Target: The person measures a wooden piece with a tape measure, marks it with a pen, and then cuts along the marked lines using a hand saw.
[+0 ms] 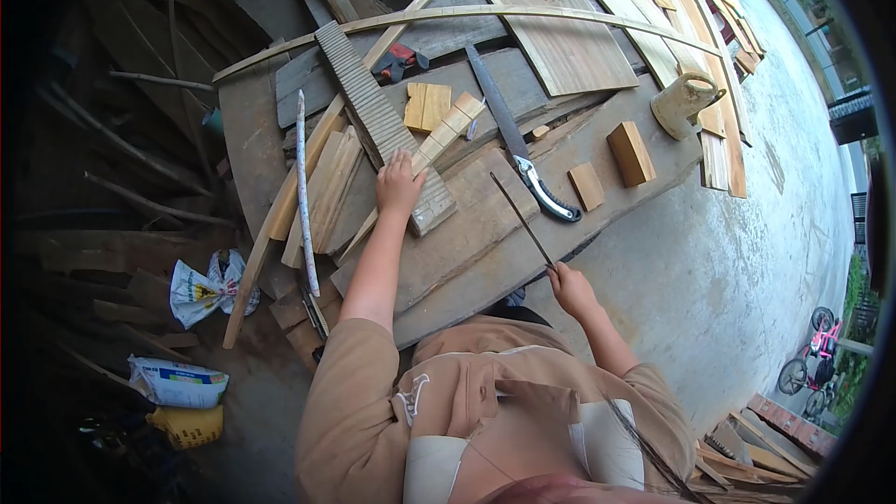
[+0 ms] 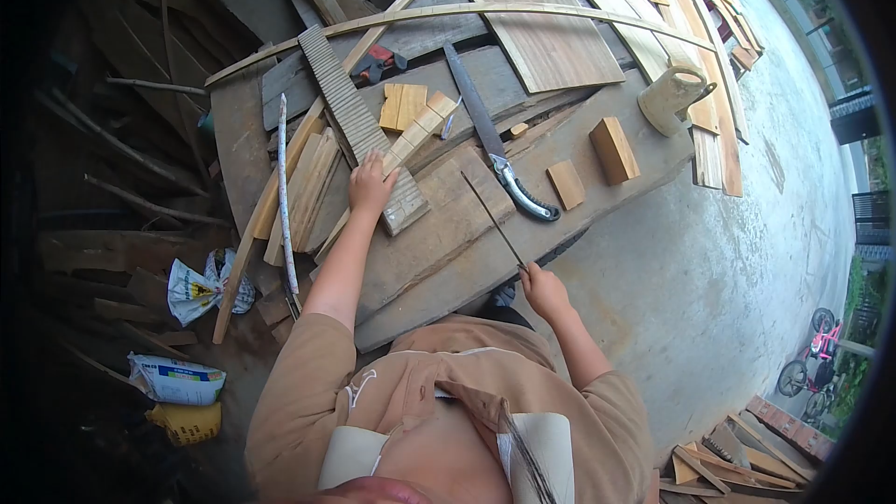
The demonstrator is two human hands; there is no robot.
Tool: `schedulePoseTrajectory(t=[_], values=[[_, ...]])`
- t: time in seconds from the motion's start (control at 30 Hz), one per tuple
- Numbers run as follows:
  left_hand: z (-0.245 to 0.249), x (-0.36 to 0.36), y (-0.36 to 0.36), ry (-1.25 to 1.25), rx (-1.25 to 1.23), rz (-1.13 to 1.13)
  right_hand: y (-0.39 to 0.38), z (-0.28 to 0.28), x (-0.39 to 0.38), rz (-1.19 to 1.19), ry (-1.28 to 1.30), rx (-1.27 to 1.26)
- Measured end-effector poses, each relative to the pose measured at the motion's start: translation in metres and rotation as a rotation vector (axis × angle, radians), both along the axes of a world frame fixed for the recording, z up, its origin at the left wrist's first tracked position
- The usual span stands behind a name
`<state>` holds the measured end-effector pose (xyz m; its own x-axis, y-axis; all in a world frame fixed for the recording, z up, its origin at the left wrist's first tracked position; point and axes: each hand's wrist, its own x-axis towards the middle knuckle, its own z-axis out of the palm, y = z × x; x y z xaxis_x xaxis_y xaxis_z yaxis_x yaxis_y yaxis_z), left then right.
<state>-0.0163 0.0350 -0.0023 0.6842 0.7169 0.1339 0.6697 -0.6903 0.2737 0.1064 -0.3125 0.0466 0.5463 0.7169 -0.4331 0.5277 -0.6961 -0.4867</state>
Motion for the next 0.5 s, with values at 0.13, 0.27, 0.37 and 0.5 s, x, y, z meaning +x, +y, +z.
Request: schedulePoseTrajectory(t=[0.13, 0.27, 0.37, 0.5], values=[[0.011, -0.001, -0.003, 0.025, -0.091, -0.001, -0.008, 0.012, 0.003, -0.051, 0.006, 0.097], [0.041, -0.003, -0.021, 0.166, -0.116, 0.149, -0.033, 0.014, 0.007, -0.087, 0.021, 0.122], [0.053, -0.014, -0.041, 0.217, -0.152, 0.214, -0.047, 0.014, 0.015, -0.110, 0.067, 0.098], [0.059, -0.038, -0.057, 0.343, -0.001, 0.219, -0.055, 0.005, 0.028, -0.126, 0.020, 0.124]])
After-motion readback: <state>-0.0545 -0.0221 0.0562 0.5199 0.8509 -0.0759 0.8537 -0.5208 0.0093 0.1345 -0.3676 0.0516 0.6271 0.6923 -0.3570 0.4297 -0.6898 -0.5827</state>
